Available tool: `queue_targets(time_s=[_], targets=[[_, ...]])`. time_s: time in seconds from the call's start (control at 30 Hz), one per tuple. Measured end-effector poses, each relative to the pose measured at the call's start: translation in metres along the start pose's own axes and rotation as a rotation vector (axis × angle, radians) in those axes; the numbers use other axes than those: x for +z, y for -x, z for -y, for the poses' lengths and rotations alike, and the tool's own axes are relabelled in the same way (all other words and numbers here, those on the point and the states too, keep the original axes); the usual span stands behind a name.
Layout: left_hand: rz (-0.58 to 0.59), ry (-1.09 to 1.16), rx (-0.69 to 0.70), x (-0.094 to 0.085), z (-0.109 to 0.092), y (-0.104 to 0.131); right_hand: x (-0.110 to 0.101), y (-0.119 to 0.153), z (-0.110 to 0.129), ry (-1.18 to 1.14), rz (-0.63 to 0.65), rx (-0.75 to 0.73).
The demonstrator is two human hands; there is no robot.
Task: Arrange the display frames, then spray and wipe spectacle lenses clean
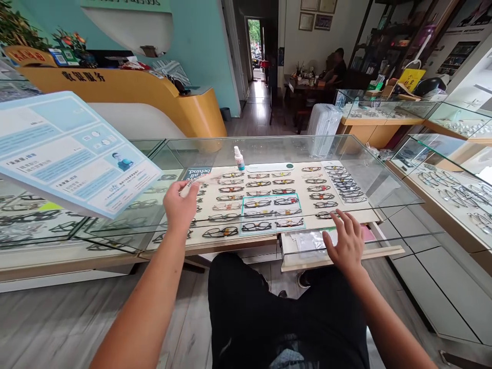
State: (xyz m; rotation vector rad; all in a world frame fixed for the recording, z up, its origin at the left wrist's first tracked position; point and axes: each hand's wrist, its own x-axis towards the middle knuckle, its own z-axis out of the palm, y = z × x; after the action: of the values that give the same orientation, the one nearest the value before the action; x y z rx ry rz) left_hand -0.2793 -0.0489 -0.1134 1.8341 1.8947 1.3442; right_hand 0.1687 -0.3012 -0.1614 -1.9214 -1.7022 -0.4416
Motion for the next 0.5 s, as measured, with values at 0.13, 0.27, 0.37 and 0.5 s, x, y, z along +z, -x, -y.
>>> queue_targets(time_s=[0.13, 0.27, 0.37, 0.5], targets=[[-0.077, -0.211, -0.090, -0.029, 0.040, -0.011, 0.023, -0.032, -0.006, 0.006, -0.033, -0.044], [-0.005, -0.420, -0.119, -0.036, 0.060, -0.012, 0.045, -0.062, -0.009, 0.010, -0.019, -0.078], [0.058, -0.525, -0.106, -0.031, 0.059, -0.010, 0.056, -0.074, -0.010, -0.001, 0.011, -0.074], [0.037, -0.518, -0.107, -0.028, 0.053, -0.006, 0.058, -0.076, -0.009, -0.004, 0.022, -0.057]])
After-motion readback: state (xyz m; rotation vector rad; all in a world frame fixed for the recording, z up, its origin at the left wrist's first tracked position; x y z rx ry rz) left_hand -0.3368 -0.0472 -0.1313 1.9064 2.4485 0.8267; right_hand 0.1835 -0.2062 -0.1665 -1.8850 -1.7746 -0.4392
